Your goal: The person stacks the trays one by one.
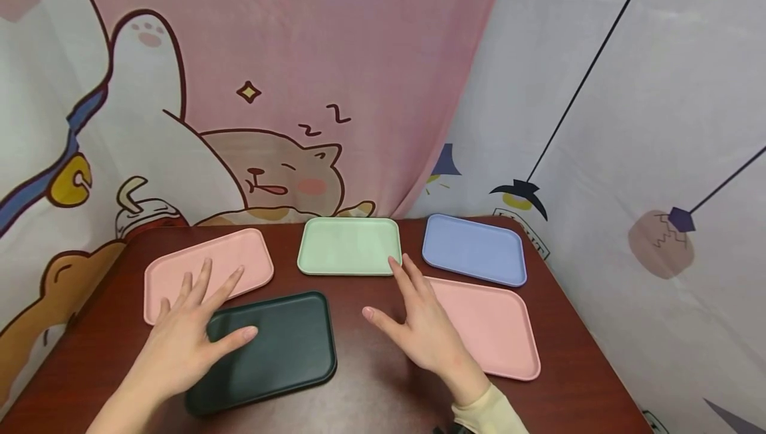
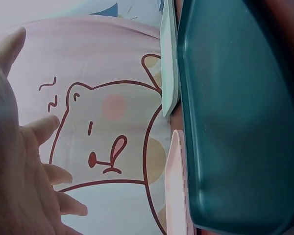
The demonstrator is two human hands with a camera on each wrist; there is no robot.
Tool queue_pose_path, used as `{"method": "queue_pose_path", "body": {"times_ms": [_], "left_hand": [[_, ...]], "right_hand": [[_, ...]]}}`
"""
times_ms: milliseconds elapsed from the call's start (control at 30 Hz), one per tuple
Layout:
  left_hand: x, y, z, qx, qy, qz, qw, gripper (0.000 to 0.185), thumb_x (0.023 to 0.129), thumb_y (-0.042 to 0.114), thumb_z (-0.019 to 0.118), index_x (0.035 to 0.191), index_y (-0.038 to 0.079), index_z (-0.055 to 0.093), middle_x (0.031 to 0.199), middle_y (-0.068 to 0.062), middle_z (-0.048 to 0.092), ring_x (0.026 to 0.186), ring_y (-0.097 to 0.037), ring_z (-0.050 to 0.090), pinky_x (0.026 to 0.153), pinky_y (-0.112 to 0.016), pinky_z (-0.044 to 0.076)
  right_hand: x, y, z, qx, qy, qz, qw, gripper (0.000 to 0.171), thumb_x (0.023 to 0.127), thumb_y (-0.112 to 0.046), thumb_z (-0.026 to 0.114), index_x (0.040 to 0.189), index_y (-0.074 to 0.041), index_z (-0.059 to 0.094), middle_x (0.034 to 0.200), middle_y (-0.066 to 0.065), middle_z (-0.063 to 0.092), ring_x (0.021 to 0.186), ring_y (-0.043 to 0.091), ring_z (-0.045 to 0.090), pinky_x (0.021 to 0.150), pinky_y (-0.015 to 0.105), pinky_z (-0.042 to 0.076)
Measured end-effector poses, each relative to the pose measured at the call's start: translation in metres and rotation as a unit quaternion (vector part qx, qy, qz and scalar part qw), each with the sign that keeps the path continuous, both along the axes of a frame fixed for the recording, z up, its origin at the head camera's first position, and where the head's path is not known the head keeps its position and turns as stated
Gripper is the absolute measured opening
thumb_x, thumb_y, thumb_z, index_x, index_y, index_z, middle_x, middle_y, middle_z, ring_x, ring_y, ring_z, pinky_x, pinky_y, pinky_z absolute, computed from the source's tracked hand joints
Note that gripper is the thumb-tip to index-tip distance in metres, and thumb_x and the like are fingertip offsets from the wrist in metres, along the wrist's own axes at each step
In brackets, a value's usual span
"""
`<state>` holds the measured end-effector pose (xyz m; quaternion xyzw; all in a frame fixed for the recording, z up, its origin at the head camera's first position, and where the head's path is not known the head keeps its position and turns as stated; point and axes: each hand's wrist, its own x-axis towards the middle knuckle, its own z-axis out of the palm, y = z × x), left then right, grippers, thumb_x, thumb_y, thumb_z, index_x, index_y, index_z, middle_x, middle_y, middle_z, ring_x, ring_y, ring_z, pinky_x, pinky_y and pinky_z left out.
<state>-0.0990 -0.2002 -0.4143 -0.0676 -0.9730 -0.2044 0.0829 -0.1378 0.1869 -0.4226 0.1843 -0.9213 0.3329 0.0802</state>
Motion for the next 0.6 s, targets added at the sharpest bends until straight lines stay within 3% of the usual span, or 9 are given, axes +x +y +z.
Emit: {"method": "queue_pose_path", "body": {"times_ms": [400,600], "left_hand": [[0.004,-0.008,0.0,0.031,-0.012,0.009,0.9994,0.097,0.089,0.078,0.067,0.168,0.041,0.026,0.173,-0.025,0.012,0.147,-0.067,0.016,0.103,-0.093,0.016],[0.005,-0.013,-0.004,0.053,-0.028,0.009,0.9982,0.094,0.091,0.074,0.067,0.168,0.042,0.024,0.173,-0.025,0.012,0.151,-0.062,0.014,0.102,-0.093,0.018]], "right_hand": [[-0.004,-0.013,-0.008,-0.049,-0.027,0.028,0.998,0.087,0.097,-0.064,0.068,0.167,-0.028,0.032,0.172,0.005,0.025,0.154,0.031,0.03,0.12,0.064,0.033],[-0.006,-0.02,-0.013,-0.063,-0.035,0.034,0.997,0.085,0.097,-0.061,0.07,0.166,-0.025,0.036,0.171,0.008,0.028,0.155,0.033,0.029,0.121,0.065,0.03]]}}
